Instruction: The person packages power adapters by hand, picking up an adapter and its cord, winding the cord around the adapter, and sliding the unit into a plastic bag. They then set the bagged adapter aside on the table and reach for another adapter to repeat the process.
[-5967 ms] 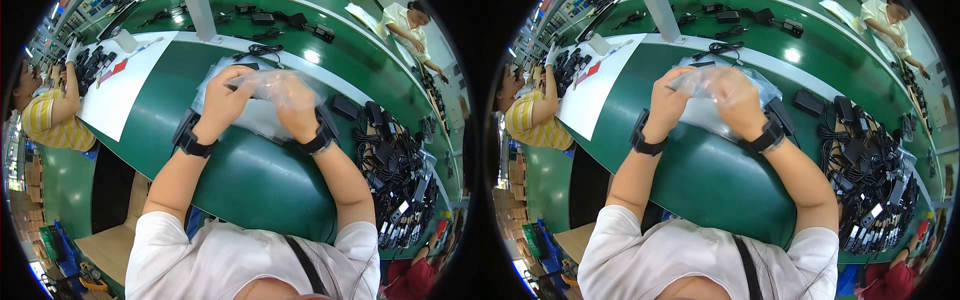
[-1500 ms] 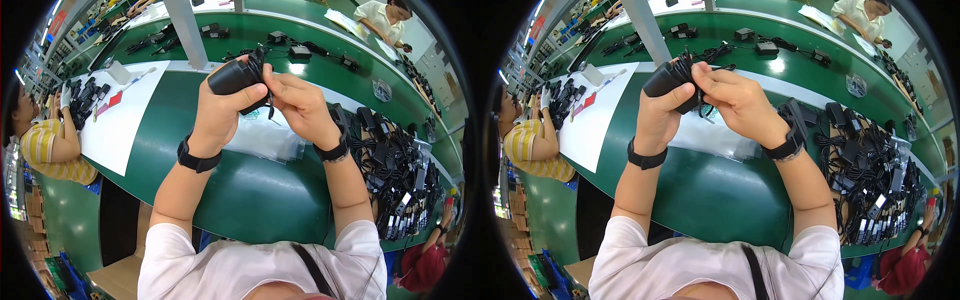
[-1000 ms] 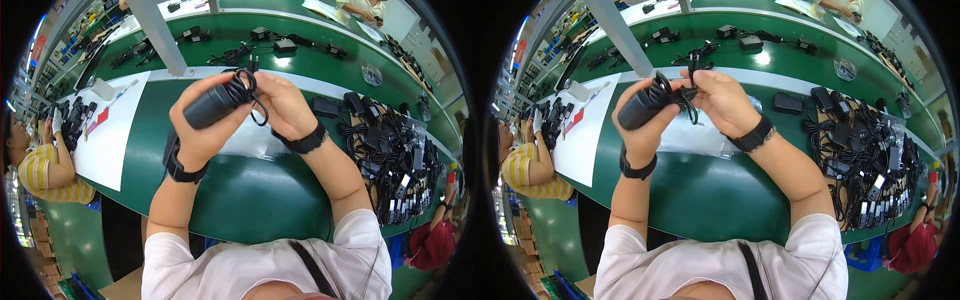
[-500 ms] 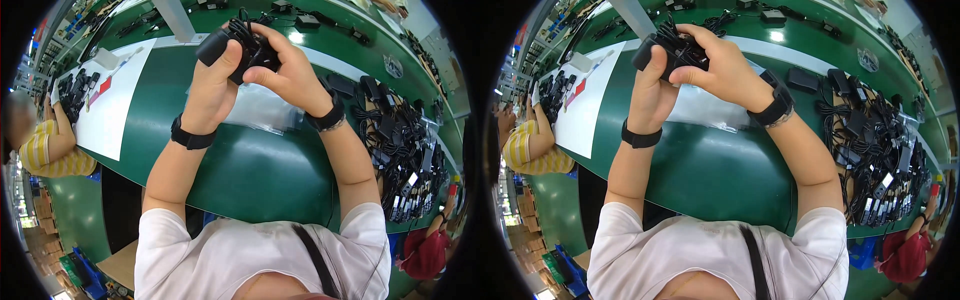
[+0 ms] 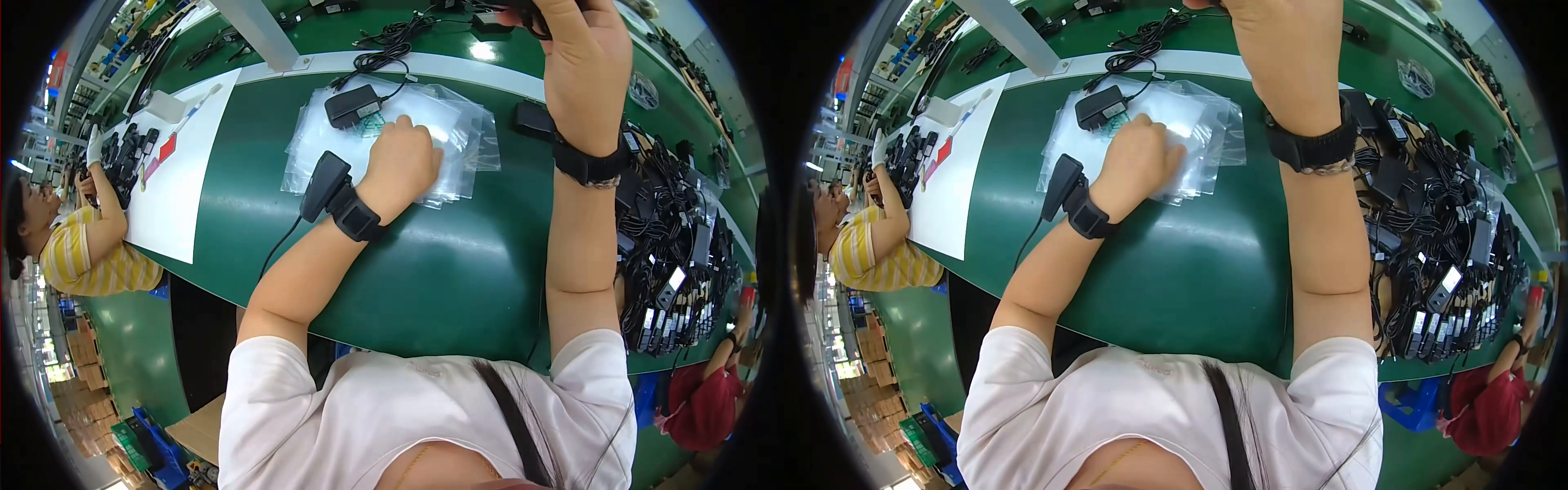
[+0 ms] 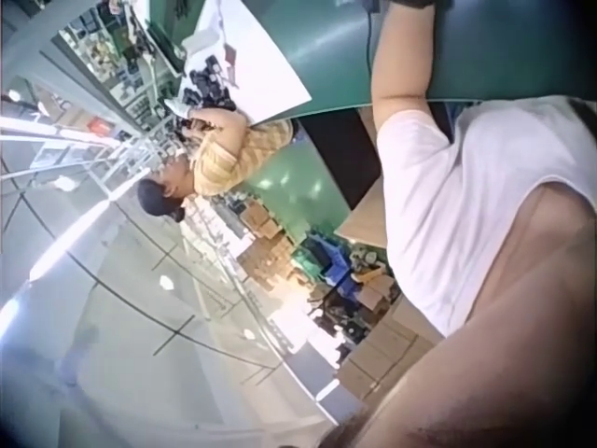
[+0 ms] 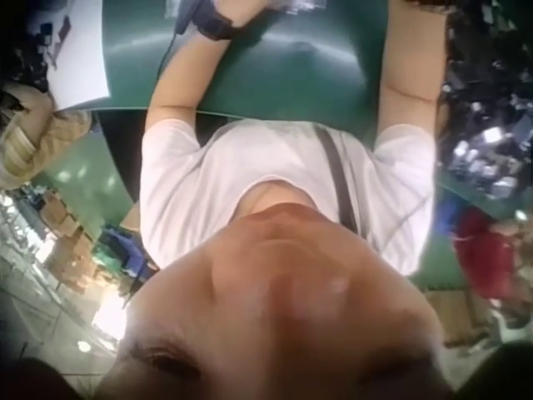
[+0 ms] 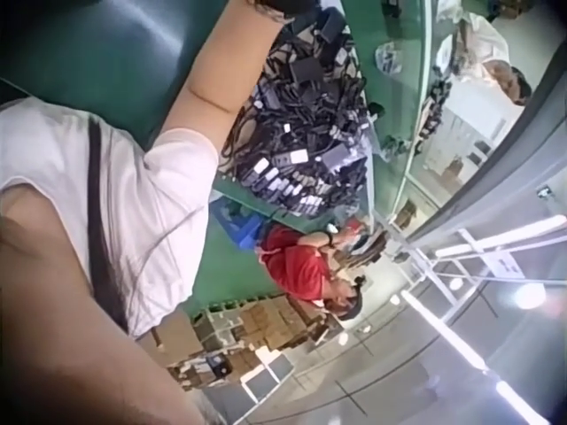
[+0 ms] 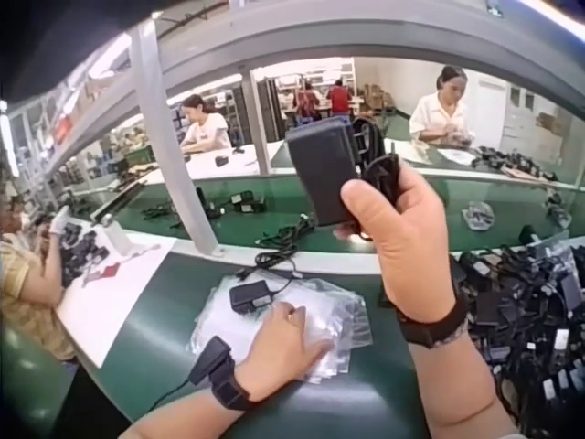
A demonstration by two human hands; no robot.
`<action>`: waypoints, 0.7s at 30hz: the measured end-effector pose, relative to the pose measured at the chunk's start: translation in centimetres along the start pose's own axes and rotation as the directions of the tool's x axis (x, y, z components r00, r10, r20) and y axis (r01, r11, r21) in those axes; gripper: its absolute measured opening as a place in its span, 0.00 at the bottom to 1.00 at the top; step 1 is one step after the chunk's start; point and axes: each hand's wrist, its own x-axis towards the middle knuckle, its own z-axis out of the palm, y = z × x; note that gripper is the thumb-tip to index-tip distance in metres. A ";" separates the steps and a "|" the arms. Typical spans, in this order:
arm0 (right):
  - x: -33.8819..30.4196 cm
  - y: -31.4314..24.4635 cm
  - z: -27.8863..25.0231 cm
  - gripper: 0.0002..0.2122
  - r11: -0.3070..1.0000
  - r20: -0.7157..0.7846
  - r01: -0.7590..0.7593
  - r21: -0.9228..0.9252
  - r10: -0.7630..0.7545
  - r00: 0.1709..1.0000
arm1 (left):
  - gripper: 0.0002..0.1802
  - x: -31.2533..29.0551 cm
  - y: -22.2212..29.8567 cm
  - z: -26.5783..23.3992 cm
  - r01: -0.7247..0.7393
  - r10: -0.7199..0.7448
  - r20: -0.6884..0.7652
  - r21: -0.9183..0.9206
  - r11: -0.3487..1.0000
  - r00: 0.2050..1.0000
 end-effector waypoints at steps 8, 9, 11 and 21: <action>0.4 -0.8 -0.6 0.11 0.996 -0.061 0.075 0.042 -0.072 0.996 | 0.09 -0.1 0.3 0.0 -0.114 0.120 -0.086 0.071 0.991 0.989; 0.4 -0.8 -0.5 0.10 0.997 -0.056 0.067 0.045 -0.065 0.996 | 0.07 -0.1 0.4 0.0 -0.118 0.123 -0.062 0.087 0.989 0.990; 0.6 -0.5 -0.8 0.10 0.995 -0.042 0.085 0.057 -0.082 0.996 | 0.06 0.1 0.1 0.0 -0.104 0.109 -0.058 0.074 0.992 0.992; 0.7 -0.8 -1.0 0.10 0.992 -0.060 0.124 0.030 -0.123 0.991 | 0.13 1.2 -3.4 -3.7 0.240 -0.238 0.061 -0.447 0.862 0.969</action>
